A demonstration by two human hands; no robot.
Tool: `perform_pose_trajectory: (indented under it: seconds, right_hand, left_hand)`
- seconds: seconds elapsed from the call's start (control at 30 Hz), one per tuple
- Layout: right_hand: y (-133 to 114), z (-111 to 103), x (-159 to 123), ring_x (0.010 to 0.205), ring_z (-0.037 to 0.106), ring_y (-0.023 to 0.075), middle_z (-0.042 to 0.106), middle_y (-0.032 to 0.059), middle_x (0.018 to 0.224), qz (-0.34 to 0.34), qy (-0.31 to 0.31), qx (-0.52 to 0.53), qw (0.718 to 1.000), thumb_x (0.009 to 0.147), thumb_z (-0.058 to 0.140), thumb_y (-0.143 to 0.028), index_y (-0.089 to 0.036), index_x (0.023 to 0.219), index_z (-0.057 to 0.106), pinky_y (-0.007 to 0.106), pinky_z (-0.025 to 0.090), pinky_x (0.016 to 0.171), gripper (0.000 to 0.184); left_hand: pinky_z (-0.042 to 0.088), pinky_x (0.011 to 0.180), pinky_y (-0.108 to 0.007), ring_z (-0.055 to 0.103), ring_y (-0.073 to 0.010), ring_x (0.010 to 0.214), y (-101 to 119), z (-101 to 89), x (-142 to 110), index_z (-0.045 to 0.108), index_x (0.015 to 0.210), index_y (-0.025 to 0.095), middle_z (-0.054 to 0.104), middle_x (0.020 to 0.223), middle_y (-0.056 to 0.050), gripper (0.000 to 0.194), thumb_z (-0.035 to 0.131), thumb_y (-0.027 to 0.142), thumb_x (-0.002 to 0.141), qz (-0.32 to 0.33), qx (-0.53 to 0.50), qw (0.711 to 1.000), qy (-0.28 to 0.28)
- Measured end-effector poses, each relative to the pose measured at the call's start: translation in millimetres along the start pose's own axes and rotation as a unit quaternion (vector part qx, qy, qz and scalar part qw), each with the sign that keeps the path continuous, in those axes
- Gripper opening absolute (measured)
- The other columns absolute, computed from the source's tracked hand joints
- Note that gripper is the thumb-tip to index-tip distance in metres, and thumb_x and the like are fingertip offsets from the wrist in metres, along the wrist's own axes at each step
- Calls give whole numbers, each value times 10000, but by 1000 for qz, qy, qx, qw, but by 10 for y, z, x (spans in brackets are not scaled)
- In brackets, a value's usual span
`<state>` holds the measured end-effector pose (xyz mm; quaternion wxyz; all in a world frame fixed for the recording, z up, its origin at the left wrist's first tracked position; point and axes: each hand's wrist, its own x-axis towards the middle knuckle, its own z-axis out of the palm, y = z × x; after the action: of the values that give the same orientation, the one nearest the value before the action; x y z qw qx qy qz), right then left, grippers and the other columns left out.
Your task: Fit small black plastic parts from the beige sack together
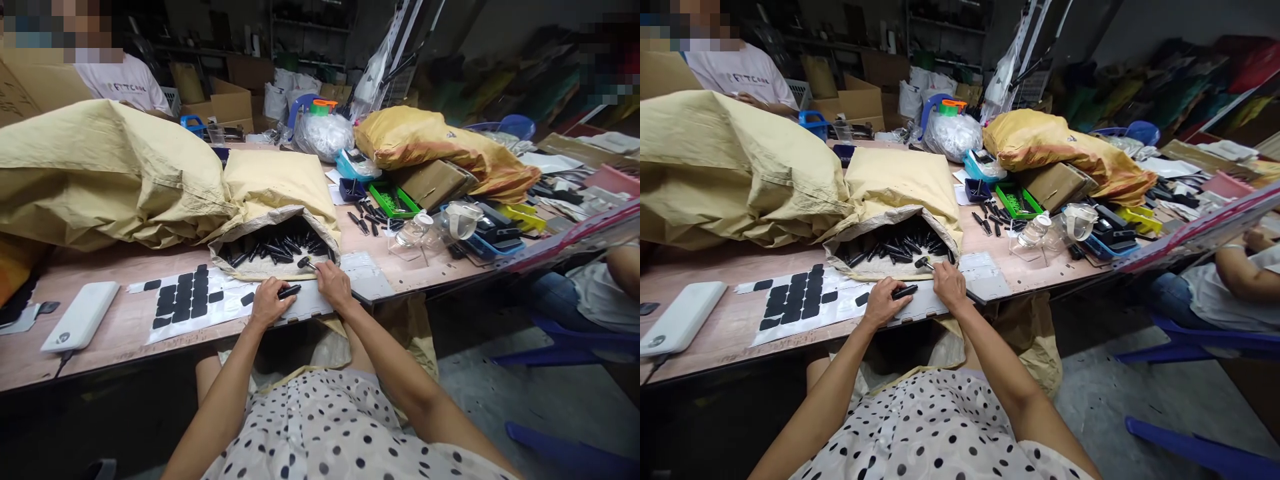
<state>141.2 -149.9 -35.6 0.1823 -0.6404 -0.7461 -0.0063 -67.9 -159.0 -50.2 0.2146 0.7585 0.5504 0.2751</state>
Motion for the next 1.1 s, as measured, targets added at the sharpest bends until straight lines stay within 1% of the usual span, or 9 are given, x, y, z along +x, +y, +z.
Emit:
perform_pose_trajectory:
  seconds: [0.13, 0.33, 0.43, 0.53, 0.7, 0.8, 0.93, 1.0, 1.1]
  right_hand:
    - [118, 86, 100, 911, 550, 243, 652, 92, 963, -35, -4, -51, 998, 981, 513, -214, -224, 1113, 697, 318, 405, 774, 227]
    - [89, 129, 59, 938, 521, 247, 637, 88, 984, -33, 2, -59, 998, 982, 513, -220, -223, 1134, 682, 324, 381, 797, 227]
    - [80, 124, 68, 932, 514, 246, 633, 87, 983, -32, 4, -61, 998, 977, 517, -217, -223, 1133, 680, 324, 377, 793, 226]
    - [83, 135, 73, 926, 510, 247, 627, 84, 978, -30, 9, -61, 998, 969, 525, -217, -226, 1139, 681, 323, 374, 787, 231]
    - [88, 160, 71, 927, 505, 253, 620, 87, 969, -26, 9, -59, 998, 963, 528, -221, -227, 1116, 689, 329, 370, 786, 222]
    - [87, 158, 71, 928, 504, 253, 620, 91, 972, -26, 9, -57, 998, 961, 528, -217, -221, 1120, 688, 329, 369, 786, 226]
    - [86, 149, 69, 926, 506, 252, 623, 90, 967, -30, 12, -58, 998, 961, 526, -215, -220, 1119, 684, 327, 367, 779, 224]
    - [86, 149, 68, 923, 506, 252, 622, 88, 963, -32, 13, -59, 998, 960, 525, -213, -222, 1115, 683, 328, 365, 777, 222]
    - [85, 154, 65, 918, 505, 253, 621, 89, 962, -31, 14, -62, 998, 959, 524, -212, -219, 1105, 681, 334, 362, 775, 215]
  left_hand:
    - [492, 839, -365, 615, -233, 890, -26, -1, -19, 714, 934, 237, 665, 871, -29, 118, 696, 304, 840, 12, 2, 1000, -5]
    - [488, 830, -364, 613, -233, 894, -72, -41, -12, 705, 908, 229, 687, 896, -47, 199, 566, 369, 933, 27, -23, 999, -13]
    - [492, 843, -376, 616, -240, 897, -13, -98, -46, 704, 915, 241, 702, 875, -48, 260, 502, 397, 964, 32, -32, 999, -12]
    - [507, 841, -383, 636, -244, 878, 126, -142, -240, 713, 970, 244, 726, 886, -56, 282, 501, 430, 964, 54, -53, 997, -35]
    - [543, 791, -332, 692, -220, 803, 352, -8, -819, 721, 1049, 254, 759, 908, -56, 302, 519, 455, 949, 71, -112, 978, -160]
    - [547, 816, -344, 726, -234, 828, 323, 171, -1044, 713, 1085, 242, 775, 928, -65, 312, 483, 410, 959, -19, -58, 969, -237]
    - [534, 896, -388, 727, -292, 1059, 135, 320, -1106, 696, 1205, 223, 779, 1101, -121, 348, 511, 284, 917, -156, 71, 937, -303]
    - [531, 892, -397, 719, -315, 1080, 90, 282, -1074, 711, 1196, 216, 778, 1108, -135, 377, 592, 262, 841, -161, 87, 921, -345]
    - [533, 804, -359, 733, -278, 910, 160, 45, -917, 744, 1119, 234, 787, 944, -78, 337, 621, 324, 818, -102, -2, 914, -392]
